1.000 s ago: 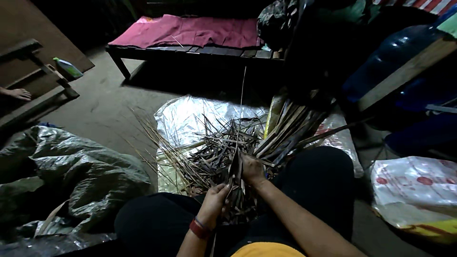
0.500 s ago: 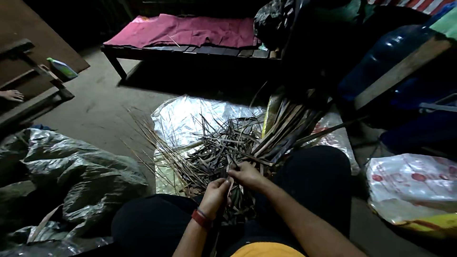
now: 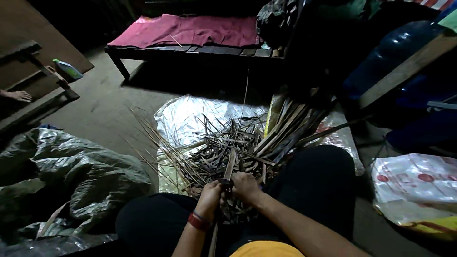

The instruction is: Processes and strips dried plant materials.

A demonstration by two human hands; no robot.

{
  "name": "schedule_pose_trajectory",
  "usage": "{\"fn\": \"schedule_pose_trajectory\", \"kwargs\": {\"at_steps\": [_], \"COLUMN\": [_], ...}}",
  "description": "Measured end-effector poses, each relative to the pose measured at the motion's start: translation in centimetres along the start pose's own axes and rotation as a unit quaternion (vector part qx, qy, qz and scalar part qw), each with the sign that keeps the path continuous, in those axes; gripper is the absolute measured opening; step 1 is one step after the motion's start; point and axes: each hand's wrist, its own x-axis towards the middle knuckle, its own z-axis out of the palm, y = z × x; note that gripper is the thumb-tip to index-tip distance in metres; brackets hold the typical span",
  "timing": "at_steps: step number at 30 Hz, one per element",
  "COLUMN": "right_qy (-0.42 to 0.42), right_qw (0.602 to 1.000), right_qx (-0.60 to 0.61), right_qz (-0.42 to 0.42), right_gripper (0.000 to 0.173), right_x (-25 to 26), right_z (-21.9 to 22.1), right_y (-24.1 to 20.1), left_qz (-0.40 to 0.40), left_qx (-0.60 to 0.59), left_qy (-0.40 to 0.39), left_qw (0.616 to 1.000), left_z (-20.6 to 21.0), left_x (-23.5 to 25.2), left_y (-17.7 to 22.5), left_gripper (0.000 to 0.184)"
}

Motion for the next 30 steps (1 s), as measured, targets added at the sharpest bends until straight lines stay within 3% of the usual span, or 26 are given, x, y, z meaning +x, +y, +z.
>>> {"fn": "schedule_pose_trajectory", "kwargs": {"at_steps": [7, 12, 14, 17, 19, 21, 27, 30], "right_qy": [0.108, 0.136, 0.187, 0.216, 0.137, 0.078, 0.211, 0.200], "right_qw": [0.991, 0.972, 0.951, 0.938, 0.946, 0.948, 0.888, 0.912], "right_qx": [-0.036, 0.063, 0.127, 0.224, 0.277, 0.305, 0.399, 0.351], "right_qz": [0.066, 0.181, 0.209, 0.155, 0.095, 0.045, 0.088, 0.062], "right_gripper": [0.034, 0.038, 0.038, 0.039, 0.044, 0.035, 0.027, 0.033], "right_x": [1.6, 4.9, 5.4, 4.1, 2.8, 2.4, 3.9, 3.6], "right_z": [-0.5, -4.3, -5.3, -5.3, -4.1, -2.6, -5.1, -4.0], "right_y": [2.0, 5.3, 6.8, 6.2, 4.6, 3.5, 4.0, 4.3], "left_qz": [-0.028, -0.030, -0.024, -0.006, 0.006, 0.022, 0.071, 0.047], "left_qx": [-0.012, -0.001, 0.003, 0.028, 0.046, 0.061, 0.120, 0.068], "left_qy": [-0.059, -0.062, -0.041, -0.016, -0.012, -0.022, -0.070, -0.025], "left_qw": [0.998, 0.998, 0.999, 0.999, 0.999, 0.998, 0.988, 0.996], "left_z": [0.2, -0.3, -0.5, -0.3, 0.5, 1.3, -0.8, -0.5], "left_x": [-1.0, -1.3, -1.1, -0.2, 0.3, 0.5, -0.7, -1.7], "left_y": [-1.0, -2.0, -2.1, -1.4, -0.7, -0.2, -1.3, -1.3], "left_gripper": [0.024, 0.026, 0.024, 0.021, 0.021, 0.021, 0.024, 0.022]}}
